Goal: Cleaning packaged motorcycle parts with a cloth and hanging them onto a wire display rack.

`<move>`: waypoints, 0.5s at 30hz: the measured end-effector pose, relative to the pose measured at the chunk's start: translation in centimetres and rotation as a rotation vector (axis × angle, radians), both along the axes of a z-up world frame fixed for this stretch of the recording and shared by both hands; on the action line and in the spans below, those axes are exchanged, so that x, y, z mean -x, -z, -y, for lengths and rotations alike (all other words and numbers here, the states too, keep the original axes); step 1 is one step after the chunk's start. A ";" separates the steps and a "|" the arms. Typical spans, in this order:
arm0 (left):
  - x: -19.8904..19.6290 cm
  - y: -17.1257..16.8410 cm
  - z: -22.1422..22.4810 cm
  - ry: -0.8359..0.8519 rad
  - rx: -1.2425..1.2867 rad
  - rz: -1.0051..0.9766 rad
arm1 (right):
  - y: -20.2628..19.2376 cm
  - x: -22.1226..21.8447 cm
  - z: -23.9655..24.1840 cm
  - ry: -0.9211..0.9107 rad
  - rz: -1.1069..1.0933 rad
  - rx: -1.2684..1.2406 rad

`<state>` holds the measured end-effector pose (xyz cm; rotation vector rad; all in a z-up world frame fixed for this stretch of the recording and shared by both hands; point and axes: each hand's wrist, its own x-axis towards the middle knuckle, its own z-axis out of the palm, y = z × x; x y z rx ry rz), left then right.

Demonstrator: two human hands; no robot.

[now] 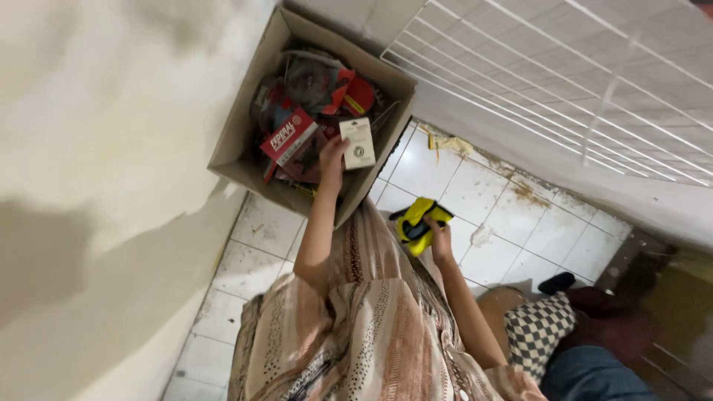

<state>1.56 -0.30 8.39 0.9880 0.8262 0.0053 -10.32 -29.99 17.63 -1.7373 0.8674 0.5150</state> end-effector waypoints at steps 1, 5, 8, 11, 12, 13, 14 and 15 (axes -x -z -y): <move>0.4 -3.0 -0.3 -0.082 0.149 0.024 | 0.5 -1.0 -0.1 0.105 0.080 -0.128; 1.8 -1.2 -0.2 -0.262 0.878 0.084 | -2.9 -5.6 -3.4 0.403 0.376 -0.589; 0.9 -8.2 -0.1 -0.189 1.060 0.442 | -12.4 -8.6 -8.2 0.408 0.503 -0.750; 1.2 -18.9 -1.9 -0.068 0.986 0.655 | -16.8 -11.0 -9.5 0.114 0.733 -0.503; 1.0 -20.8 -2.0 -0.064 0.979 0.671 | -20.0 -11.6 -10.7 0.107 0.745 -0.513; 0.9 -22.7 -2.2 0.006 0.916 0.723 | -23.2 -12.1 -11.7 -0.011 0.886 -0.331; 1.0 -24.5 -2.2 0.072 0.851 0.769 | -26.5 -12.3 -12.7 -0.127 1.016 -0.141; 1.3 -26.5 -2.1 0.072 0.844 0.779 | -27.9 -12.8 -14.2 -0.131 1.025 -0.148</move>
